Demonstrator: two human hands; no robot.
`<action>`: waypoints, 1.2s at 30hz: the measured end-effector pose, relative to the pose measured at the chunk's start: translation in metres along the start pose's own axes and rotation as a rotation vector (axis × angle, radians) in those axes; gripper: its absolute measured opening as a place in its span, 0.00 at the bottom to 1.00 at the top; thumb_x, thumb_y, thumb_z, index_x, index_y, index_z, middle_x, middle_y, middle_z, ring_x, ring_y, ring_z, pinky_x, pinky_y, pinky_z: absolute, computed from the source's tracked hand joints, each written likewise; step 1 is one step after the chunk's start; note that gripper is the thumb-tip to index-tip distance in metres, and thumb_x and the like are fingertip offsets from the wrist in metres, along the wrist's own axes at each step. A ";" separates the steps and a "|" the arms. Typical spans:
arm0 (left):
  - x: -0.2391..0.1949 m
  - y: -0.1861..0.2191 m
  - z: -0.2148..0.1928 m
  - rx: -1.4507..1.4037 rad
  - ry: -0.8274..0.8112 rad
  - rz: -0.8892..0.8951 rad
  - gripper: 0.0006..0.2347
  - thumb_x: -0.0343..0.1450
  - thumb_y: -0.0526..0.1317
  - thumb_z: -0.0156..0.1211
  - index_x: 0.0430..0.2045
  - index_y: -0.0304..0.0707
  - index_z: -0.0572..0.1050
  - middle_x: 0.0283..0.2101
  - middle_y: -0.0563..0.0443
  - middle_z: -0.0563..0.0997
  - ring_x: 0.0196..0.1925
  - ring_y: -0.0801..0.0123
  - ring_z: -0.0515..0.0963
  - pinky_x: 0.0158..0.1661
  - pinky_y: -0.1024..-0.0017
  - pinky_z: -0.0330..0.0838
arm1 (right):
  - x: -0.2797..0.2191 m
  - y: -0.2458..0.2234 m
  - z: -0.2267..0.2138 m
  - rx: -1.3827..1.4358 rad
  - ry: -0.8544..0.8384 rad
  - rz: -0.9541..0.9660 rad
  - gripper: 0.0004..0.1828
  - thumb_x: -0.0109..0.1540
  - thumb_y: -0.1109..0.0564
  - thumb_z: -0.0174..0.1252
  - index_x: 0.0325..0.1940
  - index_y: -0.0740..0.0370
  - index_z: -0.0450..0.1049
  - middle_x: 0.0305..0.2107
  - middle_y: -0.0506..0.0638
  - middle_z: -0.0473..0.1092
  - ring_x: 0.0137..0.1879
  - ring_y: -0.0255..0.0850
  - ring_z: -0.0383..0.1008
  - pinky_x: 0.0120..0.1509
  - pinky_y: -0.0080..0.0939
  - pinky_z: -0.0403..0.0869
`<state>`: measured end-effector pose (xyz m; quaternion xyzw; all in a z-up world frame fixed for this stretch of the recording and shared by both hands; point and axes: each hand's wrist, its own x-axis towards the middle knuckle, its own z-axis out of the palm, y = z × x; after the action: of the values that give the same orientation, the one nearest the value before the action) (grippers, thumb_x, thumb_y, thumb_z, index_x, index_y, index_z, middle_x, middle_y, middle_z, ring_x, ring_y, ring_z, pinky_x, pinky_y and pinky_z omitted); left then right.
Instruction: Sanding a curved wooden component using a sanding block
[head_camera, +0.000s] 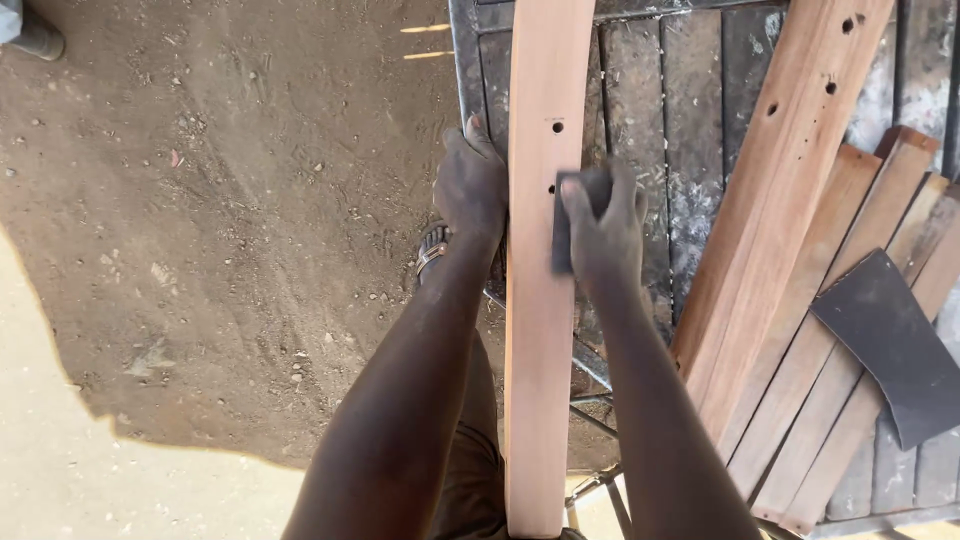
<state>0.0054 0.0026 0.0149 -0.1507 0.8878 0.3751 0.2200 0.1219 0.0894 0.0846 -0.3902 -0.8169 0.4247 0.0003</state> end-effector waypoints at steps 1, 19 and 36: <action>0.000 0.001 0.001 0.004 0.002 -0.011 0.25 0.77 0.60 0.26 0.45 0.41 0.68 0.40 0.27 0.82 0.51 0.32 0.82 0.53 0.42 0.73 | 0.017 0.007 0.003 -0.001 -0.011 0.004 0.39 0.63 0.33 0.56 0.75 0.46 0.57 0.62 0.68 0.57 0.68 0.69 0.64 0.70 0.65 0.64; 0.010 -0.011 0.009 -0.007 0.044 -0.007 0.25 0.76 0.60 0.27 0.45 0.41 0.69 0.40 0.28 0.83 0.51 0.34 0.82 0.51 0.42 0.73 | -0.006 0.006 0.004 -0.049 0.053 -0.047 0.32 0.63 0.35 0.59 0.68 0.43 0.62 0.53 0.62 0.62 0.60 0.68 0.70 0.62 0.62 0.71; 0.008 -0.006 0.004 -0.036 0.077 -0.011 0.25 0.75 0.62 0.29 0.44 0.44 0.70 0.39 0.31 0.84 0.50 0.37 0.83 0.52 0.44 0.74 | 0.032 0.031 0.014 -0.040 0.029 -0.072 0.34 0.64 0.32 0.62 0.71 0.42 0.64 0.53 0.59 0.65 0.60 0.60 0.73 0.62 0.57 0.72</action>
<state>0.0025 0.0011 0.0051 -0.1737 0.8879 0.3837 0.1848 0.1145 0.1111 0.0437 -0.3667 -0.8387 0.4022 0.0197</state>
